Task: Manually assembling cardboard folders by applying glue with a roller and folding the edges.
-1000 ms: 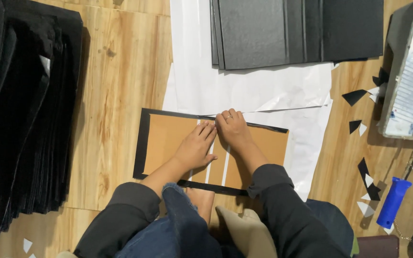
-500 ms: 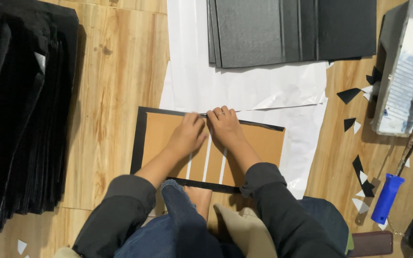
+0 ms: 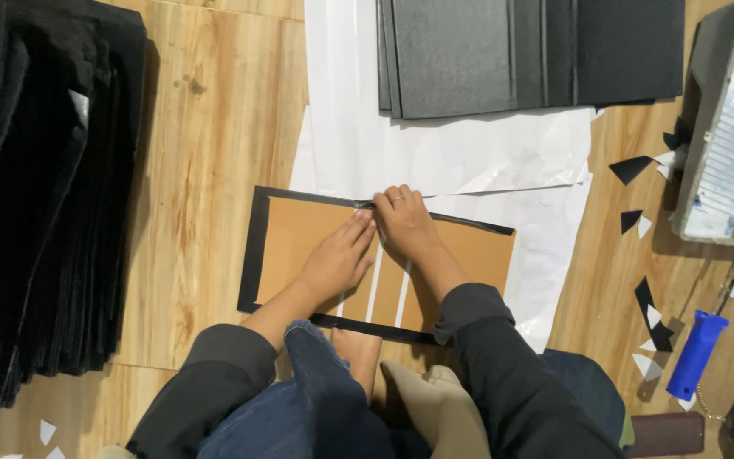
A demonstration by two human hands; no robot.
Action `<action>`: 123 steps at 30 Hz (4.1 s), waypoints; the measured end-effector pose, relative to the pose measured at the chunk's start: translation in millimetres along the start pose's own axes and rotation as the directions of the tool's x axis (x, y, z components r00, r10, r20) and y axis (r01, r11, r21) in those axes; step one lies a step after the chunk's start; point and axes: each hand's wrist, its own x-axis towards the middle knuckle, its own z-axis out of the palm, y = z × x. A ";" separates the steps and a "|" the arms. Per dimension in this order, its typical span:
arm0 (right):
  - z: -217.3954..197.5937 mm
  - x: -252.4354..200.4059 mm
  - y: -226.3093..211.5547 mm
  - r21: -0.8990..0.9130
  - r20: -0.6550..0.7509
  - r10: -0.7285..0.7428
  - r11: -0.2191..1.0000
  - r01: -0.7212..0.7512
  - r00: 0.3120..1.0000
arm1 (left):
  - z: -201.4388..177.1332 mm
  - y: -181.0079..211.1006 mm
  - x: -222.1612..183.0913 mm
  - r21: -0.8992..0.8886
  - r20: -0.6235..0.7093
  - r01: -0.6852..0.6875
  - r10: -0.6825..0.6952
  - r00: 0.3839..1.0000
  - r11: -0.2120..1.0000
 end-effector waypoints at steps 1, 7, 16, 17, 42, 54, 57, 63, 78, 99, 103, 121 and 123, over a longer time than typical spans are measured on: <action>0.0 0.0 0.1 -0.003 0.001 0.001 1.000 -0.001 1.000 | 3.5 -4.1 -1.1 -0.002 -0.001 -0.002 0.002 1.000 1.000; 35.5 -8.6 8.0 -0.008 0.018 -0.088 0.996 0.088 0.996 | 7.6 -20.7 1.4 -0.047 0.172 0.093 -0.083 0.982 0.995; 11.7 -3.3 -4.6 0.026 -0.036 -0.052 0.998 0.053 0.998 | 22.9 -27.5 14.9 0.131 0.127 0.111 -0.128 0.984 0.985; 16.0 -7.2 -4.8 0.050 -0.028 -0.044 0.998 0.046 0.999 | 6.3 -21.3 16.7 0.136 0.121 0.160 -0.176 0.977 0.978; -17.6 -7.0 -29.5 0.099 0.117 0.274 0.953 -0.286 0.955 | 21.4 -57.0 36.9 0.327 -0.183 -0.146 0.215 0.959 0.934; -30.1 -7.4 -73.1 0.127 0.220 0.464 0.858 -0.497 0.858 | -28.2 -62.9 41.2 0.222 -0.097 -0.271 0.298 0.950 0.937; -35.7 -5.9 -75.9 0.127 0.222 0.446 0.869 -0.479 0.867 | -0.8 -76.7 33.7 0.277 -0.105 -0.243 0.280 0.954 0.930; -23.5 -17.6 -82.8 -0.005 0.321 0.418 0.898 -0.440 0.850 | 26.5 -81.2 26.5 0.430 -0.088 -0.232 0.296 0.951 0.873; -19.1 -35.0 -34.3 0.067 0.181 0.333 0.935 -0.350 0.925 | -7.0 -51.0 39.8 0.160 0.043 0.006 -0.013 0.999 0.987; -23.9 -37.1 -10.7 0.023 0.284 0.420 0.895 -0.445 0.862 | -1.0 -10.2 36.8 0.180 0.122 0.077 -0.100 0.988 0.981; -13.6 -50.4 -17.1 -0.028 0.121 0.316 0.949 -0.315 0.941 | 14.2 -5.7 22.7 0.200 0.038 0.074 -0.084 0.996 0.977; -24.8 -73.6 -36.3 -0.153 -0.026 0.182 0.971 -0.184 0.983 | 10.8 -61.4 -10.4 0.102 -0.235 0.234 -0.205 0.950 0.967; -22.8 -76.1 -36.3 -0.161 0.006 0.202 0.967 -0.198 0.979 | 17.9 -67.4 -3.8 0.156 -0.264 0.214 -0.168 0.950 0.964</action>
